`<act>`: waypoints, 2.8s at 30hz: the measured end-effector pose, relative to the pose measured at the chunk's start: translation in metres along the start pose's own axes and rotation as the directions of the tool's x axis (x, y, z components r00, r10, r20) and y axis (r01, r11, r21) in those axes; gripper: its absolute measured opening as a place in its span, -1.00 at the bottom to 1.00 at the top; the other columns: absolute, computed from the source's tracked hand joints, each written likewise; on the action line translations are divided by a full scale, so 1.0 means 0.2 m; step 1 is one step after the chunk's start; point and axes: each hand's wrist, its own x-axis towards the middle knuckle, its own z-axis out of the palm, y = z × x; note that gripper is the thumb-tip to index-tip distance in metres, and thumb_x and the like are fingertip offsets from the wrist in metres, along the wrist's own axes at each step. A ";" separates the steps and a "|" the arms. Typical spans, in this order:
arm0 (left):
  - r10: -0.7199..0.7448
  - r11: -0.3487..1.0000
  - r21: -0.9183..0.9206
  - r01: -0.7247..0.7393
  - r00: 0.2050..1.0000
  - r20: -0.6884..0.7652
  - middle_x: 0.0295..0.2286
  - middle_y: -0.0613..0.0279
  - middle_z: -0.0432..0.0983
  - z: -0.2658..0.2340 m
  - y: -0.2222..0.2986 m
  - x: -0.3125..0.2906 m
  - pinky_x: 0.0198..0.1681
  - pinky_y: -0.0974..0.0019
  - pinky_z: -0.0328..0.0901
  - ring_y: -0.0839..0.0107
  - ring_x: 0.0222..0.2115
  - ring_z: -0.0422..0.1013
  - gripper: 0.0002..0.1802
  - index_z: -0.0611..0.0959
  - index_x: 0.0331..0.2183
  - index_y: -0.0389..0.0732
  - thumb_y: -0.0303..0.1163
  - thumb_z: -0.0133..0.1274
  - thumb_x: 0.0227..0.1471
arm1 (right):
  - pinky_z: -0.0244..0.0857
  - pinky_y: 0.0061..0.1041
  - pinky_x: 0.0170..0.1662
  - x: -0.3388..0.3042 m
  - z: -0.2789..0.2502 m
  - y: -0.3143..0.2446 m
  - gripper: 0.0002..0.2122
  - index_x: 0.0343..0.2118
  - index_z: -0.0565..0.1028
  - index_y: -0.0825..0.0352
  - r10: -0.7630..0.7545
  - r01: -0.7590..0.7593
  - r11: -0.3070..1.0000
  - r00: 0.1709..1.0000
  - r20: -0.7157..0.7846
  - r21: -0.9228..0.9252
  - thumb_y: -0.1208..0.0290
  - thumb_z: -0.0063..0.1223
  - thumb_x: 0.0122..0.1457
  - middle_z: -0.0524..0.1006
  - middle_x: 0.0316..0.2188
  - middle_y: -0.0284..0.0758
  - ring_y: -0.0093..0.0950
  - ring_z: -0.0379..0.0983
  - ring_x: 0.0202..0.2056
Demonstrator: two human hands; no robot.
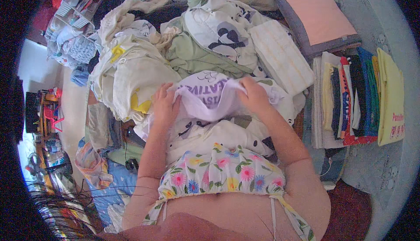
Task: Folding a purple t-shirt on a bed.
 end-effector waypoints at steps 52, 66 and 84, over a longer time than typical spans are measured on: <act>-0.379 -0.008 -0.770 0.638 0.711 0.593 -0.43 0.27 0.52 -0.26 -0.05 -0.04 -0.42 0.43 0.31 0.53 -0.47 0.41 -0.80 0.58 -0.32 -0.30 -0.40 0.00 0.00 | 0.32 -0.54 -0.29 -0.10 -0.40 0.04 -0.78 -0.26 0.44 0.45 0.061 -0.110 0.932 0.987 0.149 0.345 0.44 -0.01 0.07 0.52 -0.39 -0.24 -0.49 0.45 -0.40; -0.561 -0.077 -0.796 0.601 0.634 0.533 -0.49 0.34 0.49 -0.09 0.26 0.09 -0.44 0.53 0.22 0.65 -0.51 0.34 -0.76 0.54 -0.27 -0.26 -0.29 -0.01 0.08 | 0.28 -0.58 -0.39 0.08 0.06 -0.13 -0.76 -0.31 0.49 0.43 0.482 -0.229 0.334 0.875 0.043 0.915 0.30 -0.03 0.15 0.51 -0.44 -0.33 -0.59 0.42 -0.45; -0.335 0.272 -0.838 0.473 0.863 0.378 -0.51 0.33 0.49 0.03 0.46 -0.07 -0.55 0.55 0.18 0.69 -0.55 0.32 -0.82 0.41 -0.22 -0.24 -0.51 -0.04 0.08 | 0.11 -0.62 -0.58 -0.10 0.19 -0.39 -0.87 -0.40 0.38 0.38 -0.001 0.030 0.760 0.999 -0.046 0.649 0.42 -0.02 0.15 0.38 -0.67 -0.40 -0.70 0.24 -0.63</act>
